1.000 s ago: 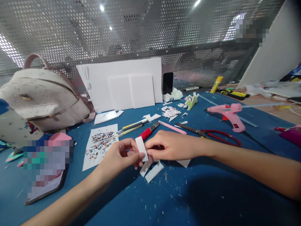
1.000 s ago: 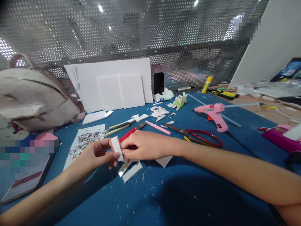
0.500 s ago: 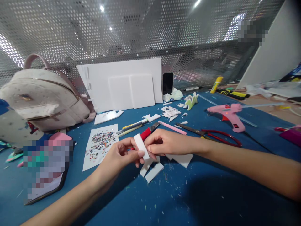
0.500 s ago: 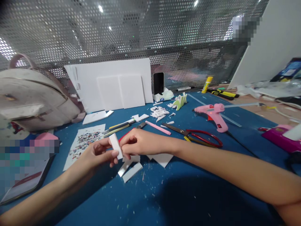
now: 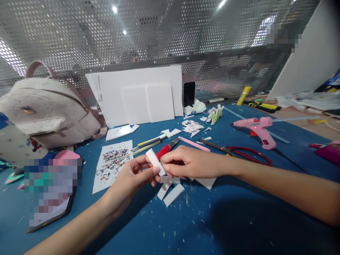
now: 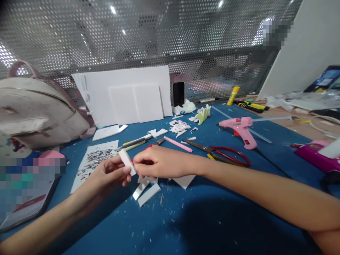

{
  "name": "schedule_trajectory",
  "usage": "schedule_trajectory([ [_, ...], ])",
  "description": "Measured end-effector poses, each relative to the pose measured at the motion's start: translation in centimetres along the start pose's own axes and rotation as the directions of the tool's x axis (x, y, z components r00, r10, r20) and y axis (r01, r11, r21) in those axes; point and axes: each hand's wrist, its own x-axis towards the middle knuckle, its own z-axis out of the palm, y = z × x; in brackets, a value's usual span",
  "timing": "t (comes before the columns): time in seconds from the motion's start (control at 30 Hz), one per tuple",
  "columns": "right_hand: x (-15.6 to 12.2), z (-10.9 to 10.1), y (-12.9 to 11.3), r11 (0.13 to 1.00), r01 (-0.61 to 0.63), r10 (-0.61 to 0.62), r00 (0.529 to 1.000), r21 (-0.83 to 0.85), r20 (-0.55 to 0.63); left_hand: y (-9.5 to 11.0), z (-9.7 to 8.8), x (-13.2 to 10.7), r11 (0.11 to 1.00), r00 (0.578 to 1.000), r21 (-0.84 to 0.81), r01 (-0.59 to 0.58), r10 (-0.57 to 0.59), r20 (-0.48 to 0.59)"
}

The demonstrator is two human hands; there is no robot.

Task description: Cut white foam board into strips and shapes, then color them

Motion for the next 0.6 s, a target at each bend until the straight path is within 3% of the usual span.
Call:
schedule_trajectory([
  [0.2,0.15,0.27,-0.08,0.998,0.051,-0.052,0.999,-0.027,-0.017,0.46,0.35,-0.26,1.000,0.999,0.004,0.022,-0.022,-0.035],
  [0.47,0.34,0.51,0.09,0.999,0.034,-0.034,0.999,0.009,-0.032,0.28,0.27,-0.20,0.999,1.000,0.042,0.021,-0.020,-0.016],
  [0.6,0.30,0.51,0.50,0.974,0.024,-0.053,0.990,-0.225,-0.127,-0.26,-0.02,-0.07,0.999,0.999,0.049,0.002,-0.004,0.038],
])
